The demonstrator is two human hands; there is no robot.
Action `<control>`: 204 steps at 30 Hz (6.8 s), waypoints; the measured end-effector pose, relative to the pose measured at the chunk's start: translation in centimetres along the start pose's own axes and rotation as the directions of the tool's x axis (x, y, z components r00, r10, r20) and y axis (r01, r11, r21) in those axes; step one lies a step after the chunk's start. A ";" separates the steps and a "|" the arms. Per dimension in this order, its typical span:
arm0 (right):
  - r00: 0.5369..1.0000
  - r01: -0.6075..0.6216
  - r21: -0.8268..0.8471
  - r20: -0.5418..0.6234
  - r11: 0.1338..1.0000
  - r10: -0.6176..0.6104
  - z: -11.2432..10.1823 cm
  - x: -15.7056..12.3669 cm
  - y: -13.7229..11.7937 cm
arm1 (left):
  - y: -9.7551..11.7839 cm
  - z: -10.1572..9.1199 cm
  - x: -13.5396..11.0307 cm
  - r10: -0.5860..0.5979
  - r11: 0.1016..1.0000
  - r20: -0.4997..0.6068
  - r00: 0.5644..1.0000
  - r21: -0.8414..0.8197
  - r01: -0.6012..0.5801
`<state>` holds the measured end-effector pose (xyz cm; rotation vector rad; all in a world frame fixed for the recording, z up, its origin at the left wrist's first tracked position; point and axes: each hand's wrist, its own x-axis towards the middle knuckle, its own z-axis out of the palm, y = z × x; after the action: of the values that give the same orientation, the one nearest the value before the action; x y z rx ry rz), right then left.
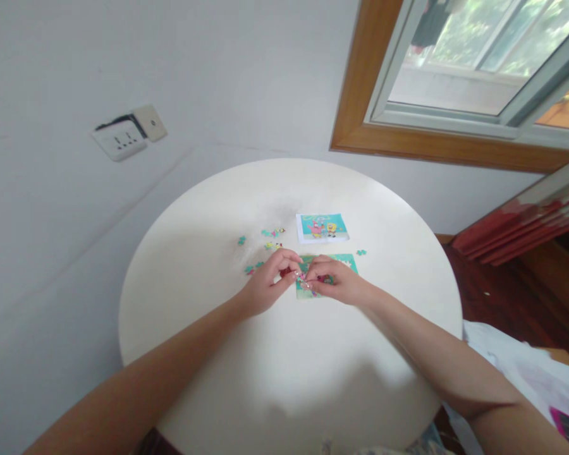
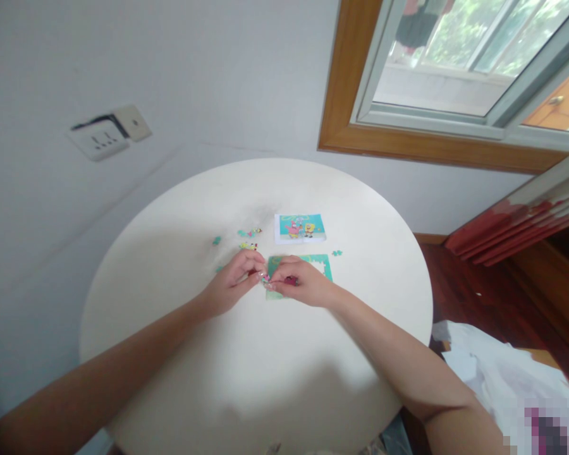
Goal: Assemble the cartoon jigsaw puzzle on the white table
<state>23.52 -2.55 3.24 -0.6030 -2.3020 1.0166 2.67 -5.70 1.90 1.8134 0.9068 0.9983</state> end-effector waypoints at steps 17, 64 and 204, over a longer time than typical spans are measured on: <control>0.998 -0.068 -0.043 -0.008 0.997 0.068 -0.7 -0.2 0.0 | 0.4 -0.1 0.2 0.108 0.924 0.042 0.993 0.364 -0.116; 0.993 -0.108 -0.221 0.029 0.969 0.117 -2.8 -0.8 1.3 | -0.9 0.8 0.1 0.156 0.701 0.061 0.986 0.696 -0.154; 0.988 -0.107 -0.506 -0.149 0.856 0.036 -2.7 -0.8 3.2 | -1.0 -10.6 -0.3 -0.085 0.569 0.111 0.990 0.821 -0.043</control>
<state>26.37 0.35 2.02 -0.9419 -2.4433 0.3570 -7.12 -2.11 4.25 2.5939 1.4595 0.3898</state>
